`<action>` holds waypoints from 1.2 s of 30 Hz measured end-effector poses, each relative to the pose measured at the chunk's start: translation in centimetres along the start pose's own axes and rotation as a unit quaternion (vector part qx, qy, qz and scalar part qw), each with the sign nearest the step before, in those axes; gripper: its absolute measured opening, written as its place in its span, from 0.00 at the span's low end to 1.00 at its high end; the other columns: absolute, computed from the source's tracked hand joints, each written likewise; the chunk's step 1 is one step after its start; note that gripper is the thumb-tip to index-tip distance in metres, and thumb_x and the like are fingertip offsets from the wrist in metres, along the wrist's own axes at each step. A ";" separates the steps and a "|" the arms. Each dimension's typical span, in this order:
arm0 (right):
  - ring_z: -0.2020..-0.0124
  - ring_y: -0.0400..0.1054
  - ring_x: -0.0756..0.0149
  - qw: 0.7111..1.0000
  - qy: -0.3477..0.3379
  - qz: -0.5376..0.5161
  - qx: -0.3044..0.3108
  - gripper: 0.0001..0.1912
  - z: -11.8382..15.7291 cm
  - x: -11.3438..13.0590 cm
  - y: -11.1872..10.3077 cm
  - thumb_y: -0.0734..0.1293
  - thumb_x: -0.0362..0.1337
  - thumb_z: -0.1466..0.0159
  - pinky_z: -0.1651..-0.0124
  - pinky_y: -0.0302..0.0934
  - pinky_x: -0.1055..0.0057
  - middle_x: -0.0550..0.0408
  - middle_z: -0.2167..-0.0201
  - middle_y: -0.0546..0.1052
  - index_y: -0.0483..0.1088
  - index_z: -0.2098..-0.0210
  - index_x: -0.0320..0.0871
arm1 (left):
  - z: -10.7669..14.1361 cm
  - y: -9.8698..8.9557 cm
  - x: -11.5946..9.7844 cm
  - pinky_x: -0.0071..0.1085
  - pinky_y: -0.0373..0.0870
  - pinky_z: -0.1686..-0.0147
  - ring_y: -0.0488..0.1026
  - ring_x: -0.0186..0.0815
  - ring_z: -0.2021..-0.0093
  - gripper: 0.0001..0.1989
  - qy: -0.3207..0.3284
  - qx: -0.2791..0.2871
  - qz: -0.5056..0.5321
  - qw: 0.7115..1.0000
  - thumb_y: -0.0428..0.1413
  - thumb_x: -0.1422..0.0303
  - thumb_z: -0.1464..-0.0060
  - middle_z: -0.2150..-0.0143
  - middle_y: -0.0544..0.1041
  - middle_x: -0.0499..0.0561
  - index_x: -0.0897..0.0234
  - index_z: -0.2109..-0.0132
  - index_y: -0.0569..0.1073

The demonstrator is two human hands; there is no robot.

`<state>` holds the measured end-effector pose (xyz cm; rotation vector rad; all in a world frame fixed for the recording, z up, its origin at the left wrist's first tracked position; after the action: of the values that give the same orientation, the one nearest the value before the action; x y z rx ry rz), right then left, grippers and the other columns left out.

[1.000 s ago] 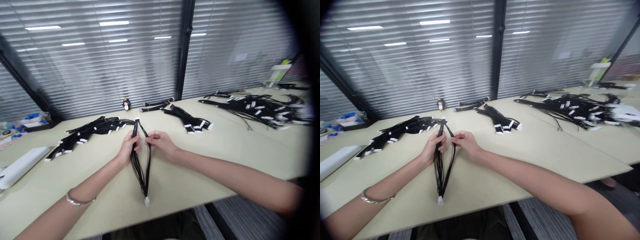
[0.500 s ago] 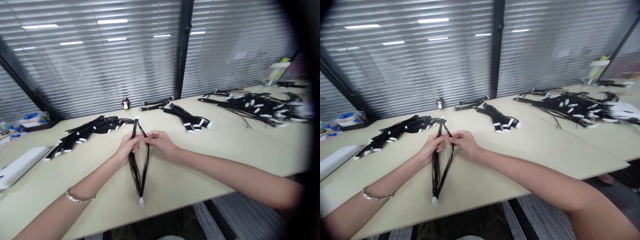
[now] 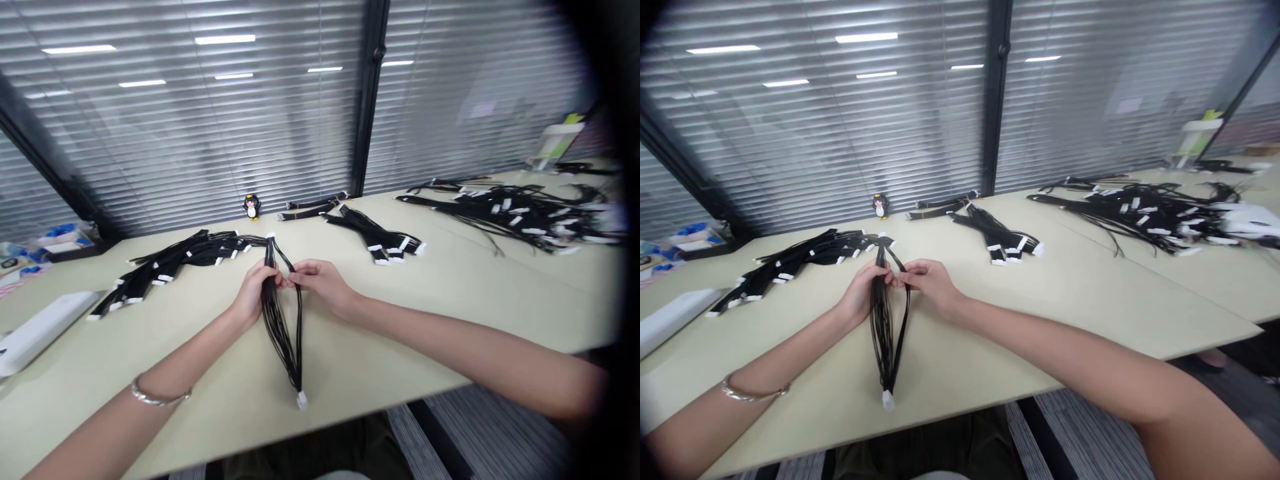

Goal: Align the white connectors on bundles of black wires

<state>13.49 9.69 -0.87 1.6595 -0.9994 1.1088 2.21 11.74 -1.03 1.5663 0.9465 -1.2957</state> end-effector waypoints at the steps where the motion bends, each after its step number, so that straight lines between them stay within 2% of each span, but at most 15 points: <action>1: 0.70 0.68 0.69 1.000 -0.003 -0.003 0.008 0.10 0.0 0.0 0.1 0.69 0.39 0.48 0.61 0.60 0.69 0.53 0.73 0.74 0.70 0.71 0.38 | 0.0 0.2 0.1 0.25 0.65 0.69 0.68 0.27 0.73 0.06 -0.008 0.013 -0.001 1.000 0.51 0.68 0.55 0.76 0.66 0.46 0.68 0.70 0.62; 5: 0.70 0.69 0.67 0.999 -0.012 0.012 0.033 0.10 0.0 0.0 0.5 0.68 0.40 0.47 0.58 0.60 0.66 0.51 0.72 0.75 0.70 0.70 0.38 | 0.2 0.7 0.4 0.25 0.64 0.73 0.67 0.26 0.76 0.06 -0.018 0.034 -0.016 0.999 0.50 0.68 0.54 0.75 0.65 0.46 0.67 0.71 0.61; 7: 0.69 0.68 0.67 0.999 -0.007 0.027 0.023 0.10 -0.1 -0.2 0.2 0.68 0.40 0.46 0.59 0.60 0.67 0.52 0.72 0.74 0.70 0.69 0.38 | 0.1 0.7 0.3 0.24 0.63 0.75 0.65 0.25 0.78 0.07 -0.012 0.027 -0.010 0.999 0.50 0.68 0.53 0.77 0.63 0.45 0.67 0.71 0.60; 11: 0.67 0.66 0.68 0.998 -0.005 0.066 -0.008 0.12 -0.2 -0.4 -0.5 0.68 0.40 0.47 0.59 0.59 0.69 0.53 0.70 0.73 0.69 0.66 0.39 | 0.1 0.4 0.3 0.20 0.50 0.83 0.56 0.20 0.85 0.10 -0.010 0.014 -0.021 1.000 0.54 0.65 0.53 0.81 0.57 0.41 0.65 0.65 0.63; 14: 0.66 0.65 0.69 0.995 -0.018 0.096 -0.014 0.12 -0.2 -0.3 -0.7 0.68 0.41 0.47 0.60 0.57 0.70 0.54 0.68 0.73 0.70 0.67 0.39 | 0.1 0.5 0.2 0.20 0.45 0.82 0.55 0.19 0.85 0.13 -0.017 0.023 -0.054 0.998 0.56 0.62 0.54 0.82 0.60 0.41 0.65 0.64 0.65; 17: 0.68 0.64 0.70 0.995 -0.014 0.100 -0.019 0.13 -0.2 -0.4 -0.8 0.69 0.42 0.48 0.62 0.56 0.71 0.54 0.70 0.73 0.70 0.68 0.39 | 0.1 0.3 0.1 0.20 0.46 0.82 0.57 0.19 0.85 0.14 -0.017 0.014 -0.064 0.998 0.57 0.62 0.55 0.81 0.64 0.43 0.66 0.63 0.66; 22: 0.67 0.64 0.69 0.996 0.000 0.087 -0.034 0.14 -0.2 -0.5 -1.0 0.69 0.42 0.49 0.61 0.57 0.70 0.53 0.69 0.73 0.70 0.67 0.39 | 0.1 0.0 0.3 0.20 0.48 0.81 0.58 0.20 0.84 0.14 -0.015 0.002 -0.061 0.998 0.57 0.62 0.55 0.80 0.64 0.43 0.66 0.63 0.66; 27: 0.68 0.64 0.70 0.997 0.007 0.050 -0.056 0.13 -0.2 -0.4 -1.2 0.70 0.41 0.50 0.61 0.57 0.70 0.54 0.70 0.72 0.69 0.68 0.39 | 0.0 -0.3 0.3 0.21 0.55 0.79 0.62 0.22 0.80 0.15 -0.009 -0.022 -0.016 1.000 0.57 0.64 0.56 0.77 0.65 0.45 0.66 0.62 0.67; 30: 0.68 0.64 0.70 0.996 0.011 0.047 -0.074 0.13 -0.2 -0.5 -1.5 0.70 0.41 0.51 0.62 0.57 0.71 0.54 0.70 0.72 0.69 0.69 0.39 | 0.0 -0.5 0.2 0.22 0.63 0.73 0.67 0.25 0.73 0.14 -0.006 -0.043 0.019 0.999 0.56 0.65 0.56 0.70 0.70 0.48 0.67 0.61 0.67; 32: 0.68 0.64 0.70 0.996 0.012 0.051 -0.078 0.14 -0.3 -0.5 -1.5 0.70 0.41 0.50 0.62 0.57 0.71 0.54 0.70 0.72 0.69 0.68 0.39 | 0.0 -0.3 0.1 0.25 0.67 0.68 0.69 0.26 0.71 0.12 -0.006 -0.027 0.039 0.999 0.54 0.65 0.55 0.70 0.69 0.49 0.67 0.64 0.65; 34: 0.67 0.64 0.70 0.995 0.012 0.054 -0.080 0.14 -0.3 -0.6 -1.6 0.70 0.41 0.50 0.62 0.57 0.71 0.54 0.69 0.72 0.69 0.68 0.39 | 0.0 0.2 0.3 0.23 0.65 0.74 0.64 0.23 0.77 0.11 -0.024 0.007 0.056 0.998 0.53 0.64 0.54 0.76 0.64 0.45 0.66 0.66 0.62; 36: 0.67 0.64 0.70 0.995 0.012 0.054 -0.082 0.14 -0.3 -0.7 -1.6 0.70 0.41 0.50 0.61 0.57 0.70 0.54 0.69 0.72 0.69 0.68 0.39 | 0.1 0.6 0.7 0.19 0.54 0.84 0.53 0.19 0.84 0.11 -0.055 0.037 0.056 0.996 0.54 0.64 0.53 0.79 0.57 0.41 0.64 0.67 0.59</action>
<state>14.68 10.54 -1.86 1.4718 -1.1439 1.0838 2.82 11.46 -1.62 1.5644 0.7393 -1.3361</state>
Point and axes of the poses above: each hand's wrist, its own z-axis away from the middle knuckle, its own y-axis out of the palm, x = y × z, the point moved 8 cm from there along -z, towards the middle knuckle
